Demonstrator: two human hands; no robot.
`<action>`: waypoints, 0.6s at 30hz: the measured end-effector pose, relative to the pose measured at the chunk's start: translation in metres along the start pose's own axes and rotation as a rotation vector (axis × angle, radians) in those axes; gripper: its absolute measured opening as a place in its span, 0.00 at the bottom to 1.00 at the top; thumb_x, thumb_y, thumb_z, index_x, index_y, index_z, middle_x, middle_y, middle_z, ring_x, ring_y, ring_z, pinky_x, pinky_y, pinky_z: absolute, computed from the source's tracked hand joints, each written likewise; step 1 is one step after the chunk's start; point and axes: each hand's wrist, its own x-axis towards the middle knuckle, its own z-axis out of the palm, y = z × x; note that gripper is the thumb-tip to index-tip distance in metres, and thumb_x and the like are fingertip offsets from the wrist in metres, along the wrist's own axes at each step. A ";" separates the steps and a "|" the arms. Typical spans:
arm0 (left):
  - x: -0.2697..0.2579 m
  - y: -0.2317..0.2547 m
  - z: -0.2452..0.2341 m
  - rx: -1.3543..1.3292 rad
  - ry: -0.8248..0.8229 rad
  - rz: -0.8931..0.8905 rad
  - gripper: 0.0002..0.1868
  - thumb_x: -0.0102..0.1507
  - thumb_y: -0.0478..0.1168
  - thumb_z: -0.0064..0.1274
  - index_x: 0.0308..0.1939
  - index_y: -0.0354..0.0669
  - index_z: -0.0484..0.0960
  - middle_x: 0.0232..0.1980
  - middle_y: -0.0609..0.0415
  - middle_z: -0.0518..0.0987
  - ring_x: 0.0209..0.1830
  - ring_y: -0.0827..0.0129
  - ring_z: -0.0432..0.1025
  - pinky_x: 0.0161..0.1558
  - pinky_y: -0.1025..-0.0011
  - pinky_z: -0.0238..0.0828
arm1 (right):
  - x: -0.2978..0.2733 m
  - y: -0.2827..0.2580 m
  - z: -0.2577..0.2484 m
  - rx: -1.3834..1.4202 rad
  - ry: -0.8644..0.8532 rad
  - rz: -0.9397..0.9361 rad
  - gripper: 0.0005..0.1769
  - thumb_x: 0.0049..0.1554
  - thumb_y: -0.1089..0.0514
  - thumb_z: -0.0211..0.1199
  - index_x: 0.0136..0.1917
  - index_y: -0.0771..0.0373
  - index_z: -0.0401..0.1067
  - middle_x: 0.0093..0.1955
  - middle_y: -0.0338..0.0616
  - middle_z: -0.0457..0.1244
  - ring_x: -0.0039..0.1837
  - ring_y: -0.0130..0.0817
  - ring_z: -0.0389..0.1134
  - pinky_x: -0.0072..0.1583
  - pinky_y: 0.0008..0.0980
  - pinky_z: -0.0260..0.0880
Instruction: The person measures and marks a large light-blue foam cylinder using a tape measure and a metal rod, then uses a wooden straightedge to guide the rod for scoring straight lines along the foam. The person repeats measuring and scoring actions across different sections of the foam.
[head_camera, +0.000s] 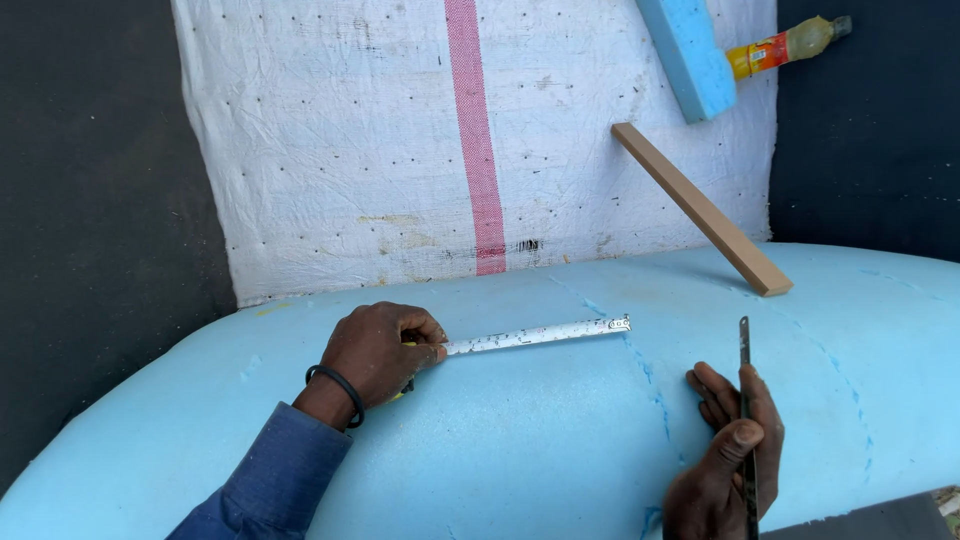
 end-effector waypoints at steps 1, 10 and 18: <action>0.000 -0.003 0.000 -0.015 0.001 0.008 0.02 0.60 0.50 0.71 0.35 0.66 0.97 0.41 0.75 0.94 0.38 0.76 0.81 0.45 0.66 0.73 | 0.001 -0.002 0.001 -0.017 0.013 0.001 0.43 0.84 0.36 0.36 0.88 0.78 0.61 0.70 0.71 0.71 0.71 0.63 0.76 0.70 0.55 0.75; -0.002 -0.011 0.004 0.002 0.024 0.052 0.02 0.62 0.51 0.72 0.36 0.67 0.97 0.42 0.77 0.95 0.40 0.77 0.83 0.44 0.66 0.74 | 0.017 -0.005 -0.001 -0.056 -0.009 0.084 0.47 0.83 0.35 0.32 0.90 0.80 0.59 0.70 0.71 0.71 0.69 0.61 0.76 0.68 0.52 0.74; -0.002 -0.017 0.012 0.059 0.040 0.042 0.04 0.58 0.55 0.70 0.36 0.75 0.96 0.46 0.78 0.94 0.47 0.73 0.84 0.45 0.61 0.75 | 0.037 0.050 -0.020 0.110 -0.085 0.101 0.58 0.82 0.25 0.35 0.92 0.84 0.55 0.73 0.75 0.69 0.70 0.59 0.73 0.71 0.48 0.66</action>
